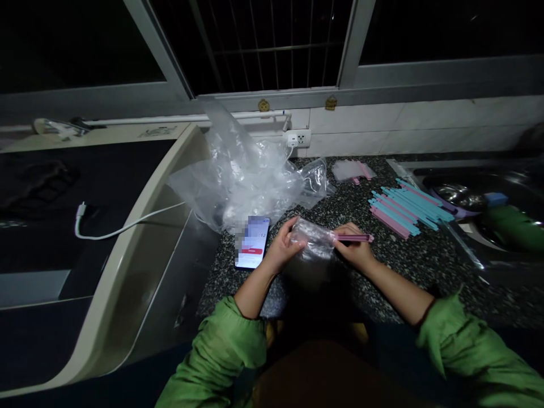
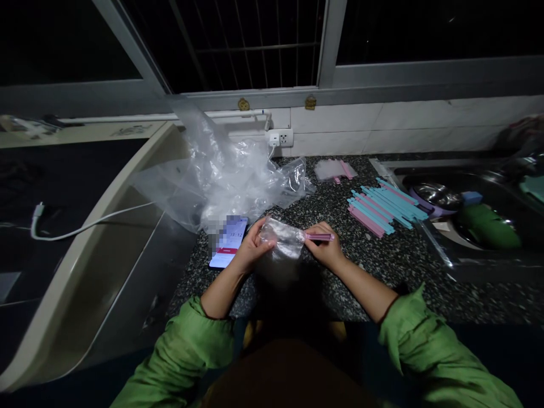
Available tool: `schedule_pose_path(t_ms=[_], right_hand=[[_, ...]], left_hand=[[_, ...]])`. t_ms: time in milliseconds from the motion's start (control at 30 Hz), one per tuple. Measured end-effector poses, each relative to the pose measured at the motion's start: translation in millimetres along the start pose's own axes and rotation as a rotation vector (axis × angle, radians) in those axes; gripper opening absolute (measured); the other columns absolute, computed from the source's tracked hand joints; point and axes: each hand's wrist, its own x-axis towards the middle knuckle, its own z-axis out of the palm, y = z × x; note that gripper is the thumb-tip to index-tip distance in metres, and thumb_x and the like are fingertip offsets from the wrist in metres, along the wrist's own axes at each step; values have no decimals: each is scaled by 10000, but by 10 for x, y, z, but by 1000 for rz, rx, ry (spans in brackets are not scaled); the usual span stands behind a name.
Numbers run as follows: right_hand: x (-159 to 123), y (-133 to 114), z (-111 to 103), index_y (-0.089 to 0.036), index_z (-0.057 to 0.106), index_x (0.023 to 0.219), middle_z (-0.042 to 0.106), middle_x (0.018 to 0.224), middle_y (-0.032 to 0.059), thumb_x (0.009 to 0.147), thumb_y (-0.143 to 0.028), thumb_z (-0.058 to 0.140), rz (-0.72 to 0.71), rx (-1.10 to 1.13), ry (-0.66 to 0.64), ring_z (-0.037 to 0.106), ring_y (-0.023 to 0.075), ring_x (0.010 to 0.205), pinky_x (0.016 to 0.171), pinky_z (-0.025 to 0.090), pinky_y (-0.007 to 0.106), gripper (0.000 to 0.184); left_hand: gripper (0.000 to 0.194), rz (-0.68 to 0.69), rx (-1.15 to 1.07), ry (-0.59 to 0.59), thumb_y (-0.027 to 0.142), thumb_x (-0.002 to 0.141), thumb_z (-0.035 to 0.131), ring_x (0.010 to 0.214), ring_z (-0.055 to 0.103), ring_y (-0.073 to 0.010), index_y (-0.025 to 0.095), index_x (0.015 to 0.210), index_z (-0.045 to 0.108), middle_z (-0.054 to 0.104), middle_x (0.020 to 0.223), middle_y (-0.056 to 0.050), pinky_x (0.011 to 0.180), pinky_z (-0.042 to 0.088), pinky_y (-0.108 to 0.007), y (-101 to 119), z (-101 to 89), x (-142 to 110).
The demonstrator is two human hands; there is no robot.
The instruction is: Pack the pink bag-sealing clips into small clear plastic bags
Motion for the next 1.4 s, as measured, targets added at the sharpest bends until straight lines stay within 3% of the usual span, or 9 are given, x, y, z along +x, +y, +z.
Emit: schedule_pose_path(t_ms=[200, 433, 533, 733, 900, 1033, 1400], right_hand=[[11, -95, -3, -226, 585, 704, 644, 659, 9, 751, -246, 618, -38, 21, -23, 579, 157, 629, 602, 473, 327, 61], [5, -111, -17, -230, 579, 716, 642, 676, 8, 758, -243, 612, -34, -4, 0, 582, 160, 644, 625, 475, 341, 55], [7, -124, -22, -228, 573, 720, 636, 671, 5, 765, -219, 596, -55, 9, -7, 576, 153, 642, 614, 472, 329, 51], [9, -114, -25, -224, 555, 700, 620, 651, 1, 751, -203, 575, -56, 24, -23, 570, 152, 639, 604, 469, 321, 58], [-21, -69, -18, -229, 561, 696, 627, 666, 8, 732, -217, 584, -4, 56, -61, 575, 164, 658, 604, 470, 330, 44], [-50, -38, -7, -228, 572, 682, 631, 657, 10, 730, -223, 589, 46, 57, -64, 575, 169, 656, 622, 475, 340, 51], [-98, -3, 44, -217, 611, 700, 636, 677, 16, 735, -283, 621, 171, 105, -57, 580, 167, 676, 648, 480, 329, 76]], left_hand=[[1024, 50, 57, 86, 308, 542, 779, 819, 620, -163, 230, 1395, 217, 663, 948, -55, 774, 463, -269, -40, -3, 65], [1166, 43, 3, 124, 325, 507, 797, 760, 624, -160, 217, 1420, 80, 676, 909, -57, 758, 472, -288, -81, -28, 99], [1154, 2, -25, 123, 302, 489, 806, 770, 617, -159, 215, 1414, 121, 667, 927, -56, 762, 467, -287, -72, -28, 98], [1019, -130, -115, 97, 201, 422, 831, 792, 593, -135, 208, 1320, 349, 646, 942, -29, 823, 428, -279, -25, 4, 81], [671, -177, -133, 8, 195, 413, 835, 722, 586, -113, 183, 1027, 565, 643, 817, 6, 753, 430, -251, -6, 20, 94], [506, -232, -107, -36, 245, 396, 844, 652, 575, -114, 138, 824, 597, 634, 706, 1, 695, 428, -243, 21, 42, 115], [426, -351, -140, 73, 348, 430, 835, 584, 562, -98, 107, 720, 636, 633, 635, -15, 636, 434, -229, 58, 59, 114]])
